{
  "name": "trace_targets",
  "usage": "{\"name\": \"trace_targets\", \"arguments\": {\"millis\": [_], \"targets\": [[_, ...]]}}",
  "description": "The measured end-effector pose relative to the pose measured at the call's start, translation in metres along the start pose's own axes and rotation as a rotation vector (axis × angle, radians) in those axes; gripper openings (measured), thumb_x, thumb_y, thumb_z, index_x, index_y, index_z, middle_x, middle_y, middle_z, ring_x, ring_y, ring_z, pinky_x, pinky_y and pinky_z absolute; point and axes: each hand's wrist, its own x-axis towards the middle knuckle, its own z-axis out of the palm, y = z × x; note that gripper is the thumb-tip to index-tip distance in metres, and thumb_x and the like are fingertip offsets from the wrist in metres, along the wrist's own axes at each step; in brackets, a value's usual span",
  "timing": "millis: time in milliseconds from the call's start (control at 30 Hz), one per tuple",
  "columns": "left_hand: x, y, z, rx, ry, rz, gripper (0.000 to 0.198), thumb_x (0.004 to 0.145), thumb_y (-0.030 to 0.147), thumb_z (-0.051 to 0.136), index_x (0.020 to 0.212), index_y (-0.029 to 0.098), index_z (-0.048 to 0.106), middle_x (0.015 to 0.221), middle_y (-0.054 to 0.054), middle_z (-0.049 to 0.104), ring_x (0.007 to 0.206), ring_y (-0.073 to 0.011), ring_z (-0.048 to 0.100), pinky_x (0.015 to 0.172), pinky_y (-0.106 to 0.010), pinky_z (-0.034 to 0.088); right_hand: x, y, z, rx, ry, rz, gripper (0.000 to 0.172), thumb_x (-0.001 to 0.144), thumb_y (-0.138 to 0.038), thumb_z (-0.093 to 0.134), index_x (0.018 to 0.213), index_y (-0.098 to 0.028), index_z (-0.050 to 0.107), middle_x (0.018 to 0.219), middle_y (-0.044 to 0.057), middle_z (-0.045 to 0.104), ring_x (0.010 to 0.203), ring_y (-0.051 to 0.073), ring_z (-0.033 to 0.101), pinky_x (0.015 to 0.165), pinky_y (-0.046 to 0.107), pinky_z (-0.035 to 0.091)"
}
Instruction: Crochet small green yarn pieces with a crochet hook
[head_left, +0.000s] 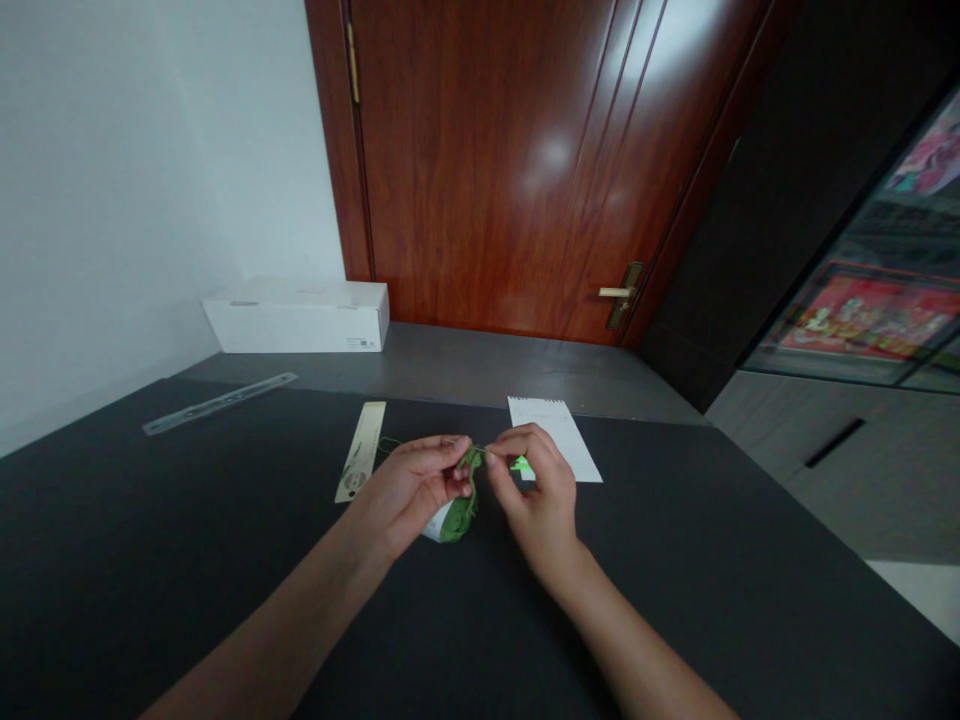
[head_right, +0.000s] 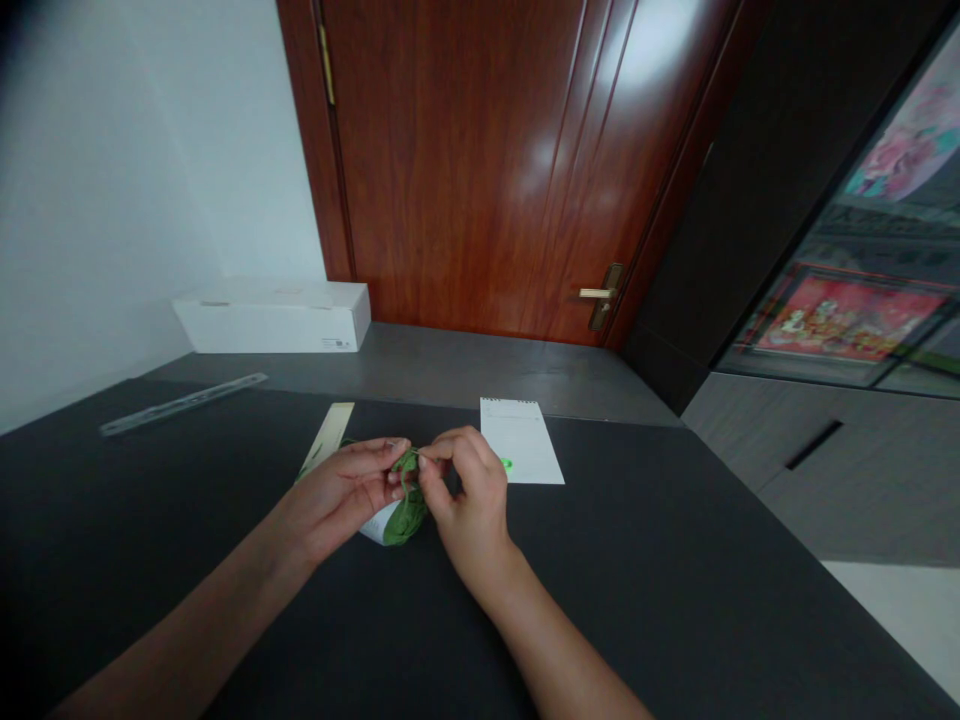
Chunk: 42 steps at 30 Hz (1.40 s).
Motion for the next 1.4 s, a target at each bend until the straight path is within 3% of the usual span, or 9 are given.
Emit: {"name": "trace_targets", "arguments": {"millis": [300, 533, 733, 800, 900, 1067, 1233, 1400], "targets": [[-0.009, 0.002, 0.014, 0.120, 0.039, 0.189, 0.023, 0.061, 0.022, 0.087, 0.069, 0.009, 0.069, 0.063, -0.003, 0.063, 0.055, -0.0117, 0.056, 0.052, -0.024, 0.046, -0.002, 0.002, -0.004, -0.162, 0.068, -0.111, 0.011, 0.090, -0.012, 0.062, 0.090, -0.023, 0.066, 0.090, 0.004, 0.062, 0.088, 0.020, 0.058, 0.079, 0.039, 0.048], [-0.010, 0.001, 0.012, 0.162, 0.085, 0.251, 0.021, 0.065, 0.023, 0.084, 0.071, 0.011, 0.068, 0.063, -0.001, 0.064, 0.054, -0.0120, 0.058, 0.054, -0.025, 0.047, 0.000, -0.003, -0.006, -0.118, 0.065, -0.114, 0.010, 0.089, -0.017, 0.065, 0.089, -0.026, 0.067, 0.092, 0.003, 0.058, 0.091, 0.022, 0.056, 0.083, 0.043, 0.046], [-0.012, 0.004, 0.015, 0.242, 0.126, 0.433, 0.018, 0.069, 0.022, 0.081, 0.074, 0.013, 0.067, 0.066, -0.002, 0.068, 0.058, -0.0132, 0.061, 0.059, -0.026, 0.049, -0.004, -0.005, -0.009, 0.070, -0.022, -0.155, 0.014, 0.093, -0.019, 0.055, 0.101, -0.024, 0.065, 0.094, 0.005, 0.060, 0.089, 0.022, 0.059, 0.079, 0.040, 0.048], [-0.012, 0.004, 0.015, 0.296, 0.142, 0.487, 0.015, 0.071, 0.021, 0.080, 0.075, 0.014, 0.066, 0.064, -0.001, 0.067, 0.057, -0.0130, 0.061, 0.058, -0.025, 0.048, -0.006, -0.005, -0.010, 0.080, 0.027, -0.134, 0.014, 0.093, -0.018, 0.051, 0.099, -0.023, 0.063, 0.089, 0.004, 0.060, 0.084, 0.021, 0.059, 0.076, 0.038, 0.048], [-0.011, 0.002, 0.013, 0.400, 0.173, 0.553, 0.014, 0.072, 0.018, 0.079, 0.076, 0.015, 0.066, 0.067, 0.000, 0.068, 0.058, -0.0127, 0.062, 0.059, -0.024, 0.049, -0.005, 0.000, -0.007, 0.008, 0.126, 0.013, 0.012, 0.092, -0.016, 0.052, 0.098, -0.022, 0.060, 0.086, 0.003, 0.059, 0.080, 0.019, 0.058, 0.073, 0.034, 0.047], [-0.013, 0.000, 0.013, 0.548, 0.207, 0.597, 0.014, 0.072, 0.017, 0.079, 0.081, 0.017, 0.069, 0.076, -0.001, 0.072, 0.065, -0.0147, 0.066, 0.065, -0.025, 0.052, 0.000, 0.012, -0.001, -0.029, -0.053, 0.229, 0.003, 0.090, -0.018, 0.060, 0.093, -0.020, 0.060, 0.081, 0.002, 0.062, 0.074, 0.017, 0.059, 0.068, 0.029, 0.046], [-0.014, 0.000, 0.014, 0.552, 0.174, 0.542, 0.015, 0.070, 0.016, 0.080, 0.082, 0.017, 0.072, 0.076, -0.003, 0.073, 0.069, -0.0160, 0.067, 0.066, -0.025, 0.052, -0.001, 0.011, 0.001, -0.022, -0.107, 0.138, 0.017, 0.090, -0.015, 0.057, 0.074, -0.021, 0.056, 0.072, 0.000, 0.058, 0.070, 0.016, 0.055, 0.064, 0.027, 0.042], [-0.013, 0.002, 0.013, 0.555, 0.162, 0.544, 0.019, 0.068, 0.014, 0.081, 0.084, 0.016, 0.071, 0.071, -0.002, 0.071, 0.067, -0.0158, 0.067, 0.065, -0.025, 0.052, -0.001, 0.009, -0.001, -0.060, -0.166, 0.132, 0.007, 0.090, -0.017, 0.059, 0.084, -0.020, 0.060, 0.077, 0.001, 0.061, 0.071, 0.016, 0.057, 0.065, 0.027, 0.044]]}}
